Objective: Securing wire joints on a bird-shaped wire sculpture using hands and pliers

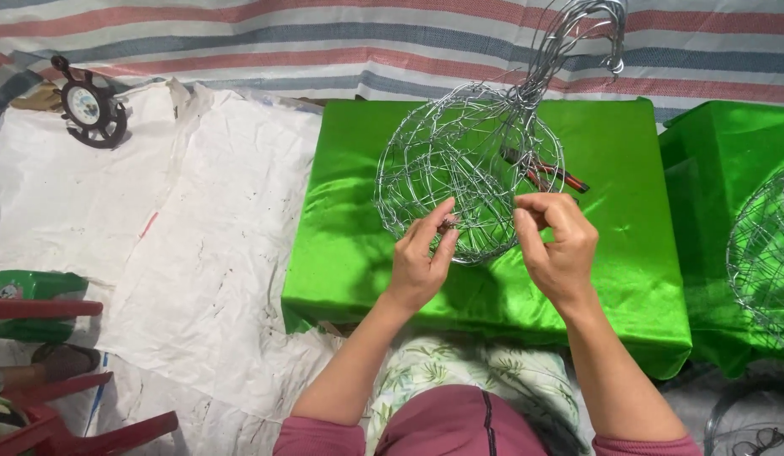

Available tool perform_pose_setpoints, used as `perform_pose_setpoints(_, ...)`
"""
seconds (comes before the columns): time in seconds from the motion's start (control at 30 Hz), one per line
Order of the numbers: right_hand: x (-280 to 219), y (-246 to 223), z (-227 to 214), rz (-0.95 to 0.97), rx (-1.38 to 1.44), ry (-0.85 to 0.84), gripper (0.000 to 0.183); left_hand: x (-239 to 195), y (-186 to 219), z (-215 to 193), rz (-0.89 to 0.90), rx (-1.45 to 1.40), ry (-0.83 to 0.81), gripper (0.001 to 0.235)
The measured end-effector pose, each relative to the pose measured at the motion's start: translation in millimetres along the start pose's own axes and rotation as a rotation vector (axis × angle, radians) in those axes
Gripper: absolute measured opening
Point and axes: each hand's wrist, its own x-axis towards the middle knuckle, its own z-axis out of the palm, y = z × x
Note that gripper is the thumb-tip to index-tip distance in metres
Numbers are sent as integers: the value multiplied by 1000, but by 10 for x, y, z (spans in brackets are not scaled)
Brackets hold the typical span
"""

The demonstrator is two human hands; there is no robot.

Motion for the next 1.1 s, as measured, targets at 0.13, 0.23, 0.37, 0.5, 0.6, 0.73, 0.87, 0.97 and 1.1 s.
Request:
perform_pose_setpoints(0.13,6,5,69,3,-30,-44,14,158,330,-273,23,60,-35,41)
perform_pose_setpoints(0.23,-20,26,70,-24,-91,-71,14,157,324,-402,54,365,-53,38)
perform_pose_setpoints(0.37,-30,49,80,-23,-116,-83,10,316,187,-537,124,417,139,17)
perform_pose_setpoints(0.5,-35,35,84,-45,-116,-76,7,408,180,-610,196,400,63,17)
perform_pose_setpoints(0.6,-43,44,91,-41,-110,-66,6,352,276,-593,132,383,-46,20)
perform_pose_setpoints(0.73,-44,78,106,-59,-101,-68,5,331,294,-551,64,398,-120,28)
perform_pose_setpoints(0.87,-62,120,121,-73,-97,-62,3,319,238,-494,188,504,-44,27)
perform_pose_setpoints(0.97,-74,159,133,-80,-97,-59,3,276,257,-439,250,581,43,21)
perform_pose_setpoints(1.1,-80,149,121,-75,-95,-53,2,195,231,-405,101,449,162,9)
